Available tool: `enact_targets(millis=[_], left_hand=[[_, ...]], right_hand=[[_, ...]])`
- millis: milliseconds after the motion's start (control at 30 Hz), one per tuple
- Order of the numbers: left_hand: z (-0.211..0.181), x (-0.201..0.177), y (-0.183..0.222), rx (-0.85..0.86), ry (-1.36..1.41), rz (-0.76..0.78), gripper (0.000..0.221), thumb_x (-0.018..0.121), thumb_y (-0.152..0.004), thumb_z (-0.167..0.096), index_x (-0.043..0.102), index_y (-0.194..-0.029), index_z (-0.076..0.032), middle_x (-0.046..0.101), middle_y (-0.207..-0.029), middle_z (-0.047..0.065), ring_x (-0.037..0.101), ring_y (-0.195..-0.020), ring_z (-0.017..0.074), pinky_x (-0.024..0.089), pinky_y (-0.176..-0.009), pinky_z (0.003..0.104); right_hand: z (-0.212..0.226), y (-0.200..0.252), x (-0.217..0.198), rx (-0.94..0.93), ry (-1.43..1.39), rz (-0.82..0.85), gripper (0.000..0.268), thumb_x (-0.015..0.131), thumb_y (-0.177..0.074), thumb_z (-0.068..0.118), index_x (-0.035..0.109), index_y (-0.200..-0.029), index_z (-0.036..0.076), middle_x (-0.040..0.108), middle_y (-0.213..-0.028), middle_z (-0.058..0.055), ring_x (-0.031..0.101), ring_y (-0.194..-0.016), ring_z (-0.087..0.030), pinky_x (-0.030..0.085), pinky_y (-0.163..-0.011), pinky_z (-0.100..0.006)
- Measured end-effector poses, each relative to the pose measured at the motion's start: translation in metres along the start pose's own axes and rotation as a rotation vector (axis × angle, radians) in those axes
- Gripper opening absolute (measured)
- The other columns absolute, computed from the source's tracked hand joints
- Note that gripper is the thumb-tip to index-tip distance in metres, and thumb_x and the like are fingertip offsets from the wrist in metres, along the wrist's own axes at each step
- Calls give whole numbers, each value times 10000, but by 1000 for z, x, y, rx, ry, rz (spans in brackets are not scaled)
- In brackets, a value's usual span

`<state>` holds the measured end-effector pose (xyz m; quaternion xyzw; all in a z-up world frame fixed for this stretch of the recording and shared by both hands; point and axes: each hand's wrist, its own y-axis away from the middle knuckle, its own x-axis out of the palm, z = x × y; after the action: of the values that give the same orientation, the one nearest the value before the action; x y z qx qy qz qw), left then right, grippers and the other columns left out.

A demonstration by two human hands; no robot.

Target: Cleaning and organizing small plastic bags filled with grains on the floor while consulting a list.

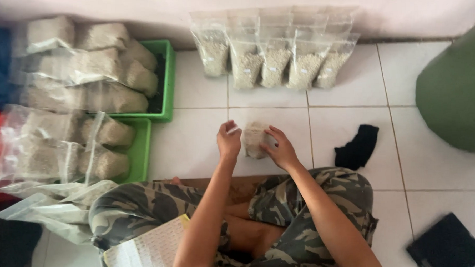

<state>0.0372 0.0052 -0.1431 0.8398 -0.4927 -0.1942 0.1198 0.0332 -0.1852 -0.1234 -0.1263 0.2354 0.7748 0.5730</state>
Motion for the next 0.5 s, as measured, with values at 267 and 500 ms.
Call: enact_targets(millis=[267,500], left_hand=[[-81,-108,99,250,206,-27,192,611,-923,-105,713,-1081,-65,686,-740,112,612,-631,140,490,-668,269],[-77,-256,152,454,-271,-84,276,594,-912,-126,694,-1163,-74,697,-1007,222,659,-971,399,489,-895,475]], right_hand=[[-16,11,-9,-31,-14,-284,132,646,-939,258,718,-1025,188,693,-730,-41,676,-724,-188,540,-691,-333],[22,54,-6,-426,254,-228,111,637,-951,88,694,-1040,54,691,-927,-147,684,-862,-303,564,-739,-388]])
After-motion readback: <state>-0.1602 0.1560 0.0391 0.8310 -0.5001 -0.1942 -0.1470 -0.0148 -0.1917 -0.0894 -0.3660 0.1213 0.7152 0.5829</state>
